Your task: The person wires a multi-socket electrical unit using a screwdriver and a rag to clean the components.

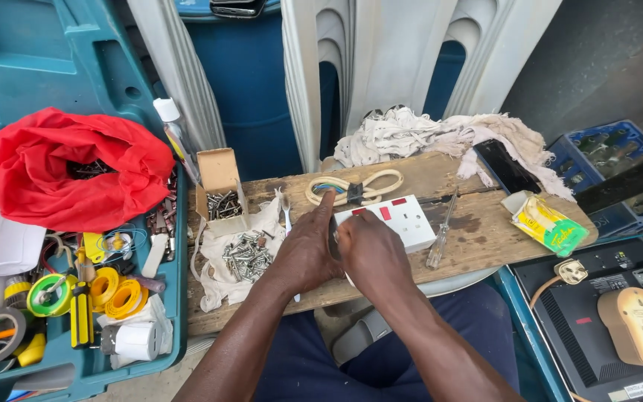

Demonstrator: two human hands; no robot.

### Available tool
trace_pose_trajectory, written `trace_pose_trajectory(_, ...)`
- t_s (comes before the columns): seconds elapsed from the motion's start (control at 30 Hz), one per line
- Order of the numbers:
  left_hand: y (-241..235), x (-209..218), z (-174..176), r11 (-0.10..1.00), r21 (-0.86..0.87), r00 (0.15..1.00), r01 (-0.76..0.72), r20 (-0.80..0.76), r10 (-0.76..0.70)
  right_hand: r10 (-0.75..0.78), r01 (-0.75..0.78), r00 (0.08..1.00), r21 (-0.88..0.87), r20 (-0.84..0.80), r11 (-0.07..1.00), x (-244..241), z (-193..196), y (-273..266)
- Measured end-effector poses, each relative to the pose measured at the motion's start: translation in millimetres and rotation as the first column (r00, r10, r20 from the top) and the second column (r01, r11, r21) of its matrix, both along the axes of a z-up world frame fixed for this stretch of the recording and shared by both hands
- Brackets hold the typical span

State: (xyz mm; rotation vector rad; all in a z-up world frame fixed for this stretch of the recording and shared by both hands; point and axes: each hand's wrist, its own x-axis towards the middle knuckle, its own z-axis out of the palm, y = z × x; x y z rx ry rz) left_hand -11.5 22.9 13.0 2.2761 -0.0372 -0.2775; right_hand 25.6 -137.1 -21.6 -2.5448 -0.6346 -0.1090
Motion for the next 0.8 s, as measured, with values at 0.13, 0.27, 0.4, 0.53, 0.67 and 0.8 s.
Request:
trace_pose_trajectory(0.13, -1, -1, -7, 1.0, -0.006, 1.0, -0.003, 0.009, 0.003, -0.009, 0.01, 1.0, -0.127, 0.014, 0.992, 15, 8, 19)
trace_pose_trajectory(0.27, 5, -2, -5, 1.0, -0.016, 1.0, -0.018, 0.02, 0.018, -0.108, 0.086, 0.978, -0.13, -0.177, 0.988, -18, 24, -3)
trace_pose_trajectory(0.4, 4, -1, -13, 1.0, 0.009, 0.997, -0.001, 0.073, 0.0, -0.119, 0.118, 0.97, -0.019, -0.21, 0.993, -19, 22, -5)
trace_pose_trajectory(0.53, 4, 3, -26, 1.0, 0.008, 0.996, 0.001, 0.094, -0.002, -0.15, 0.137, 0.972, -0.083, -0.178, 0.987, 15, 16, 22)
trace_pose_trajectory(0.67, 1, -1, -15, 1.0, -0.003, 1.0, -0.004, 0.021, 0.004, -0.186, 0.174, 0.969, -0.084, -0.162, 0.981, -21, 30, 6)
trace_pose_trajectory(0.8, 2, 3, -14, 1.0, 0.002, 1.0, -0.012, 0.001, 0.012, -0.195, 0.191, 0.967, -0.041, -0.165, 0.981, -25, 13, -12)
